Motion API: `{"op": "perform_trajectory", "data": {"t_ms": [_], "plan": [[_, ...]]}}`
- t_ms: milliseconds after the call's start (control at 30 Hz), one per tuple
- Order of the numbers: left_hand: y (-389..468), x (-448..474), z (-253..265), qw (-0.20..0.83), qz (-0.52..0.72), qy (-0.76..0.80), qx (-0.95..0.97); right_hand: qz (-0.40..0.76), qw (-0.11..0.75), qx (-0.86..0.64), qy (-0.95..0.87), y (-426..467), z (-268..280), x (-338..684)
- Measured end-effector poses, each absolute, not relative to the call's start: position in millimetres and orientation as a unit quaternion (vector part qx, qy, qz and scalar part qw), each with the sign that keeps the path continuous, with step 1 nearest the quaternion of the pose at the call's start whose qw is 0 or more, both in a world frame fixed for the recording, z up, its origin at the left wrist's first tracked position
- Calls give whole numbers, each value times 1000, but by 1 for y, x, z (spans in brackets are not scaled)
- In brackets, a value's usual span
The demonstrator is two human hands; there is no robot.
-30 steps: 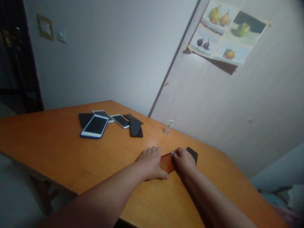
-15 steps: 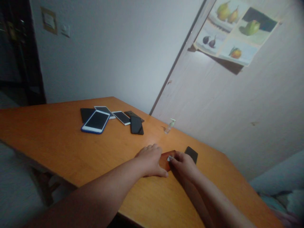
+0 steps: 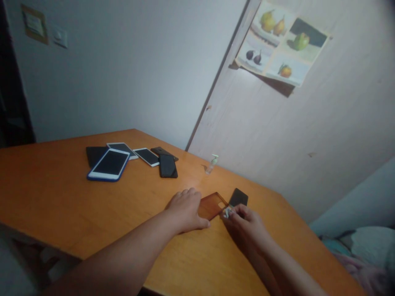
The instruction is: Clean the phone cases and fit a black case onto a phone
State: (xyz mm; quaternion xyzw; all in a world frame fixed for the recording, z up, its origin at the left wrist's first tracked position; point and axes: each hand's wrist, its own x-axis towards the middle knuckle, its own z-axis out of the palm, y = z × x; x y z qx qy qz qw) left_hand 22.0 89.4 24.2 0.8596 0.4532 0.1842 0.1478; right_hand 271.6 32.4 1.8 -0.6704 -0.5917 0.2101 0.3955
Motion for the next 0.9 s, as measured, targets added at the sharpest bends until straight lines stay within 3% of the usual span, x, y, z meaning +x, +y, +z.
{"op": "perform_trajectory", "data": {"t_ms": [233, 367, 533, 900], "plan": [[94, 23, 17, 133, 211, 452, 856, 239, 341, -668, -617, 10, -9, 273], [93, 24, 18, 151, 218, 440, 858, 142, 342, -737, -566, 26, 6, 285], [90, 26, 23, 167, 218, 425, 863, 48, 248, -833, -492, 52, 23, 313], [90, 30, 18, 238, 227, 349, 878, 15, 99, -878, -468, 81, 5, 290]]}}
